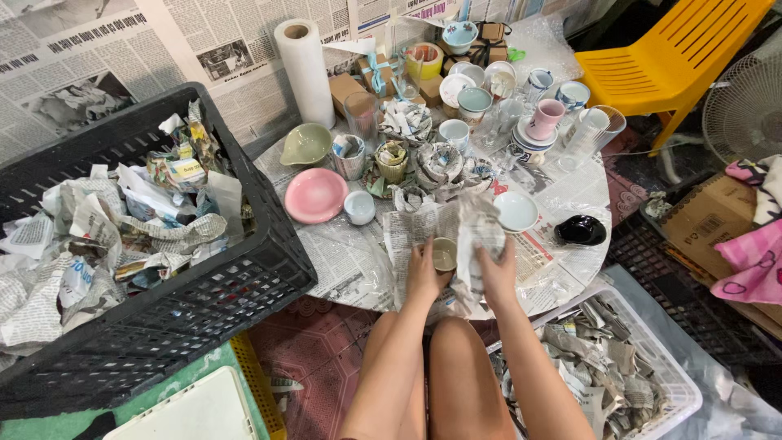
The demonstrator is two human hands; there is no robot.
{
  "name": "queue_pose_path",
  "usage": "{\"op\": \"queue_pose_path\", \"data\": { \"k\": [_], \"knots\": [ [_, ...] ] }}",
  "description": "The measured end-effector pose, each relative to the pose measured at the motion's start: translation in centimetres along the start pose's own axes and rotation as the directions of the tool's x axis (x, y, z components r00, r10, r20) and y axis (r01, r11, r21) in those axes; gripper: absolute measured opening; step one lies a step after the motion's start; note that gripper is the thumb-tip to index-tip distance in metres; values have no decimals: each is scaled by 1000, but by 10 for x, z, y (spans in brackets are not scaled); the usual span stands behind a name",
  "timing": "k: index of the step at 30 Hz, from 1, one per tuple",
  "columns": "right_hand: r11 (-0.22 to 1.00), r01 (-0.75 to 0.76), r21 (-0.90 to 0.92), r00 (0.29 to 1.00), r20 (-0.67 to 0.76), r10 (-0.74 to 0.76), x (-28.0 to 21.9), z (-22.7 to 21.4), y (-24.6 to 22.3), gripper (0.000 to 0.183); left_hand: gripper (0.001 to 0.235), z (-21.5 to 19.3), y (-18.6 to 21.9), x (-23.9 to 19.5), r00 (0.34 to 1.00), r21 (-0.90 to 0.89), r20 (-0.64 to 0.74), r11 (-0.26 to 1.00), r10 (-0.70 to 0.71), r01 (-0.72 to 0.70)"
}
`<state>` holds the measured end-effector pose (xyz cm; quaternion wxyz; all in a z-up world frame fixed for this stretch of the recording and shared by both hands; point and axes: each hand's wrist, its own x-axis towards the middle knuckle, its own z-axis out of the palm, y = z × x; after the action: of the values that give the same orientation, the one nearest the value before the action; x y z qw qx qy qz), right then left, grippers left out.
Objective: The person sits on the floor and wraps various small ceramic dishes, including bowls and cups, with newspaper. They fold the paper around each item and place the wrapped pieces into a white plastic bin.
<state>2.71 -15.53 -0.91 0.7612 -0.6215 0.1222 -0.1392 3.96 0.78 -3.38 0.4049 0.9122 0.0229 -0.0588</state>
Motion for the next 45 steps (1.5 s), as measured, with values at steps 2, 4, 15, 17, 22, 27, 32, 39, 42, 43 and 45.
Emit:
{"op": "queue_pose_path", "data": {
  "k": [2, 4, 15, 17, 22, 27, 32, 39, 42, 43, 45],
  "knots": [
    [991, 53, -121, 994, 100, -41, 0, 11, 1, 42, 117, 3, -5, 1, 1000, -10, 31, 1000, 2, -2],
    [950, 187, -251, 971, 195, -139, 5, 18, 4, 35, 121, 5, -14, 0, 986, -34, -79, 989, 144, -147],
    [975, -217, 44, 973, -72, 220, 20, 40, -6, 35, 68, -20, -11, -27, 947, -500, -185, 804, 263, -321],
    [889, -363, 279, 931, 58, 361, 35, 32, -15, 33, 60, -31, -1, -32, 948, -542, -236, 780, 216, -313],
    [850, -418, 321, 908, 119, 402, 50, 22, -11, 28, 58, -45, 9, -36, 988, -575, -138, 806, 68, -136],
    [856, 265, -443, 963, 161, -215, 31, 25, 0, 20, 52, -26, 1, -30, 870, -196, -294, 866, 396, -460],
    [512, 640, -574, 768, 511, -387, -4, 24, -22, 23, 34, -26, -2, -15, 979, -499, -202, 856, 36, -135],
    [184, 729, -660, 684, 718, -132, -19, 37, -51, 25, 45, -44, 12, -44, 884, -167, -269, 885, 383, -435],
    [325, 670, -668, 702, 712, 19, -10, 30, -62, 33, 46, -42, 9, -45, 860, 77, -197, 882, 470, -464],
    [433, 639, -635, 694, 719, 30, -8, 25, -66, 36, 47, -39, 8, -43, 839, 159, -202, 863, 505, -481],
    [630, 549, -549, 676, 735, 51, -7, 13, -73, 41, 44, -32, 4, -38, 856, 209, -151, 862, 494, -461]
  ]
}}
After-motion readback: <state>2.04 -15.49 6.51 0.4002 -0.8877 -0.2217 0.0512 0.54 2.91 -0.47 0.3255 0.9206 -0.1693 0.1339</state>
